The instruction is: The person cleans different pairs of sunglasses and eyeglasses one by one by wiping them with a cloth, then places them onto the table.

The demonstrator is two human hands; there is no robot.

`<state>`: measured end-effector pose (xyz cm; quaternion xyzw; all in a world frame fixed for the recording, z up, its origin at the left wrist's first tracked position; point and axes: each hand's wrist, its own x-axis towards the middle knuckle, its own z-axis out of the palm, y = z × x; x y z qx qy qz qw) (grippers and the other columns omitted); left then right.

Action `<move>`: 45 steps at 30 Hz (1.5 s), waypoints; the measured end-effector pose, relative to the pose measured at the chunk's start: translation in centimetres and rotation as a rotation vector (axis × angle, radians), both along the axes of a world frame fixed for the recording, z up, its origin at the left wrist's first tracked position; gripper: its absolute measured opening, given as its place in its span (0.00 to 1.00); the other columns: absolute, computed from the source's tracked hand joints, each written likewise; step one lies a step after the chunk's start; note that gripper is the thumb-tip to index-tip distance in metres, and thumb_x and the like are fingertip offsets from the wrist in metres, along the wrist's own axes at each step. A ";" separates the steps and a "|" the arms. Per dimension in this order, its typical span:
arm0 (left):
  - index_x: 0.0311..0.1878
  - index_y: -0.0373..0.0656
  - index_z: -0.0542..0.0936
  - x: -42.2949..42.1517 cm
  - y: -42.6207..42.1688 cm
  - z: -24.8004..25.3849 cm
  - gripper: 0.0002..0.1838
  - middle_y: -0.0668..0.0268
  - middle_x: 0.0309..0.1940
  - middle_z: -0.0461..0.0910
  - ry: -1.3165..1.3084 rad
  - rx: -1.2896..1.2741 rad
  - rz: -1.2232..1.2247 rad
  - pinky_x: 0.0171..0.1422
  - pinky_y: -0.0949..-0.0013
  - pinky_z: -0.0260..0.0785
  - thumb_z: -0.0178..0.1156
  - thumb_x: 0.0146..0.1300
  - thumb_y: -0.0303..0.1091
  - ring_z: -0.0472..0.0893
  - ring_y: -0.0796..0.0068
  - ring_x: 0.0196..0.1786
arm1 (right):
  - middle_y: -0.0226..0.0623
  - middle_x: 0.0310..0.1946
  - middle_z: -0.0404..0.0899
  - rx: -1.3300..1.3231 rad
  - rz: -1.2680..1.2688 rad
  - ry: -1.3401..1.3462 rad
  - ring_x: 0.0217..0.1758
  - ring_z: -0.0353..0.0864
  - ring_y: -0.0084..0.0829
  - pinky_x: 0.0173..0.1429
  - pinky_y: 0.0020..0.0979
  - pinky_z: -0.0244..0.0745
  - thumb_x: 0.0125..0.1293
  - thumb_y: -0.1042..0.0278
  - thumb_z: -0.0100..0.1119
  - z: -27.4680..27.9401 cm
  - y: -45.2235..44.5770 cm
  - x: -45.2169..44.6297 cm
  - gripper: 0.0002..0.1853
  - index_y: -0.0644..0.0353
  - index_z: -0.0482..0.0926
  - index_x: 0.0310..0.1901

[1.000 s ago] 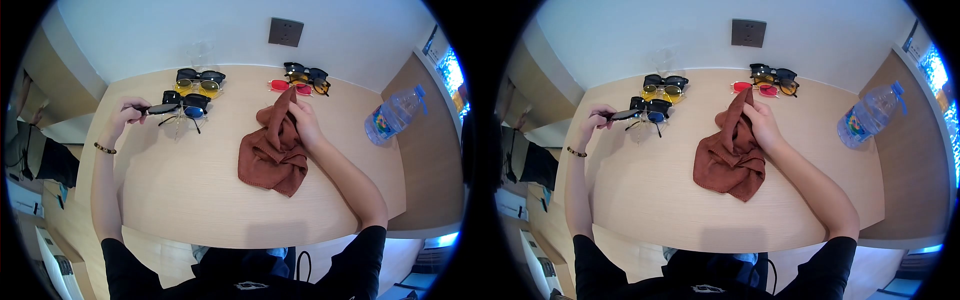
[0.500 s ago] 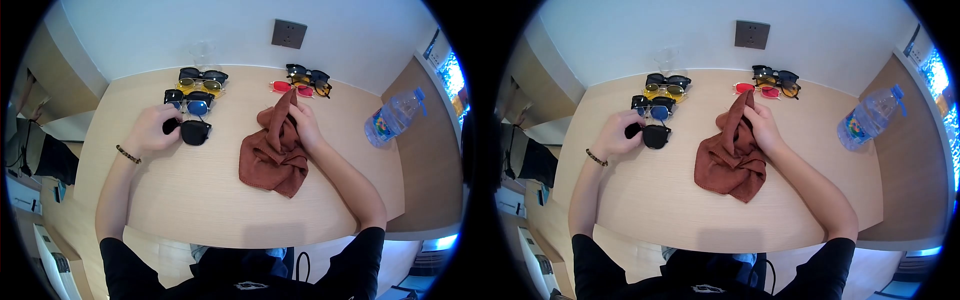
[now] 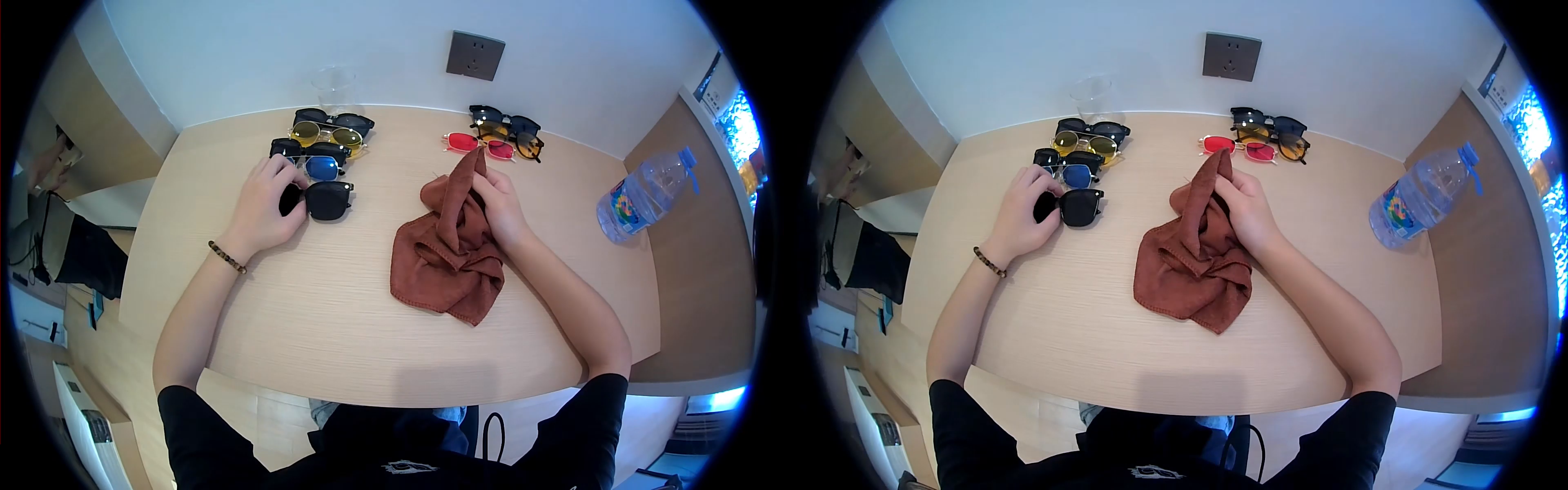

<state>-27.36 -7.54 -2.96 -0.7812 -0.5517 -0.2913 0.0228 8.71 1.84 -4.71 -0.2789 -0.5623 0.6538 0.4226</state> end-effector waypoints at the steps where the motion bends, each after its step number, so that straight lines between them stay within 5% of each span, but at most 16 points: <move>1: 0.41 0.38 0.79 0.0 0.0 0.0 0.12 0.58 0.45 0.77 0.000 0.001 0.000 0.58 0.56 0.71 0.64 0.52 0.25 0.76 0.54 0.53 | 0.36 0.45 0.85 0.002 0.004 0.001 0.48 0.84 0.24 0.56 0.29 0.80 0.82 0.65 0.50 0.0 0.0 0.0 0.13 0.65 0.80 0.50; 8: 0.44 0.40 0.80 1.4 -0.2 0.8 0.16 0.58 0.46 0.77 -0.030 0.210 -0.122 0.61 0.53 0.68 0.64 0.49 0.25 0.76 0.52 0.51 | 0.40 0.52 0.83 0.008 0.079 -0.028 0.55 0.83 0.28 0.62 0.32 0.79 0.80 0.62 0.53 0.8 -0.1 0.5 0.16 0.66 0.78 0.57; 10: 0.45 0.41 0.80 2.5 -0.3 0.9 0.16 0.57 0.47 0.78 0.036 0.294 -0.138 0.62 0.53 0.67 0.64 0.50 0.25 0.77 0.53 0.51 | 0.44 0.62 0.78 -0.219 0.152 0.134 0.65 0.79 0.33 0.69 0.37 0.76 0.78 0.60 0.55 2.9 -1.6 -0.5 0.22 0.64 0.72 0.67; 15: 0.47 0.41 0.79 10.2 0.1 0.4 0.16 0.57 0.48 0.79 0.165 0.299 -0.277 0.61 0.54 0.66 0.67 0.54 0.29 0.78 0.55 0.52 | 0.46 0.69 0.73 -0.594 0.406 0.287 0.71 0.76 0.40 0.75 0.41 0.72 0.77 0.58 0.51 2.1 -0.4 0.2 0.28 0.62 0.67 0.74; 20: 0.50 0.37 0.76 15.8 1.2 -0.2 0.18 0.56 0.44 0.78 -0.617 -0.008 -0.323 0.54 0.56 0.71 0.68 0.61 0.34 0.79 0.54 0.49 | 0.47 0.68 0.74 -0.439 0.291 0.392 0.71 0.76 0.41 0.75 0.42 0.72 0.73 0.66 0.47 1.6 -0.3 0.1 0.27 0.64 0.68 0.73; 27: 0.46 0.37 0.77 17.6 1.8 1.3 0.16 0.53 0.32 0.80 -0.501 -0.190 -0.140 0.40 0.54 0.72 0.68 0.66 0.40 0.81 0.51 0.35 | 0.46 0.65 0.76 -0.199 0.127 0.237 0.69 0.77 0.39 0.74 0.39 0.73 0.69 0.76 0.53 1.4 -0.9 -0.9 0.28 0.66 0.69 0.71; 34: 0.30 0.36 0.82 17.3 5.5 5.4 0.19 0.52 0.24 0.78 -0.570 -0.116 -0.080 0.33 0.54 0.70 0.61 0.73 0.42 0.80 0.50 0.28 | 0.43 0.59 0.80 -0.323 0.066 0.385 0.64 0.81 0.34 0.70 0.36 0.77 0.76 0.70 0.55 0.4 -0.4 -1.1 0.18 0.66 0.75 0.64; 37: 0.27 0.37 0.83 17.3 6.0 7.6 0.20 0.53 0.22 0.78 -0.343 0.189 -0.051 0.29 0.53 0.69 0.62 0.72 0.42 0.80 0.50 0.25 | 0.41 0.54 0.83 -0.328 0.034 0.376 0.61 0.83 0.33 0.67 0.35 0.78 0.77 0.69 0.53 0.8 -0.9 -1.9 0.14 0.65 0.79 0.58; 39: 0.26 0.34 0.80 17.6 5.9 9.0 0.22 0.55 0.21 0.77 -0.206 0.351 -0.029 0.28 0.59 0.63 0.62 0.74 0.42 0.75 0.60 0.22 | 0.41 0.51 0.85 -0.301 0.001 0.320 0.59 0.84 0.32 0.65 0.35 0.79 0.77 0.69 0.53 0.2 -0.5 -1.3 0.12 0.65 0.81 0.54; 41: 0.28 0.35 0.82 17.6 5.5 10.8 0.21 0.54 0.23 0.80 -0.179 0.309 0.029 0.29 0.58 0.65 0.60 0.74 0.42 0.77 0.56 0.24 | 0.41 0.48 0.87 -0.125 0.110 0.051 0.53 0.86 0.32 0.57 0.33 0.80 0.78 0.68 0.50 -2.1 0.8 -0.7 0.13 0.65 0.83 0.49; 43: 0.33 0.35 0.85 18.2 4.9 12.9 0.21 0.54 0.25 0.82 -0.117 -0.052 0.097 0.32 0.61 0.69 0.57 0.76 0.43 0.81 0.60 0.27 | 0.39 0.46 0.87 -0.127 0.072 -0.004 0.51 0.86 0.32 0.54 0.32 0.79 0.77 0.68 0.51 -1.0 -0.7 -2.0 0.12 0.63 0.84 0.49; 45: 0.36 0.35 0.86 19.3 6.0 12.3 0.21 0.55 0.26 0.84 -0.249 -0.106 -0.025 0.33 0.61 0.71 0.56 0.76 0.44 0.82 0.63 0.28 | 0.37 0.44 0.87 -0.124 0.028 -0.068 0.50 0.86 0.33 0.51 0.31 0.78 0.75 0.68 0.53 -1.0 -0.9 -2.0 0.12 0.62 0.85 0.48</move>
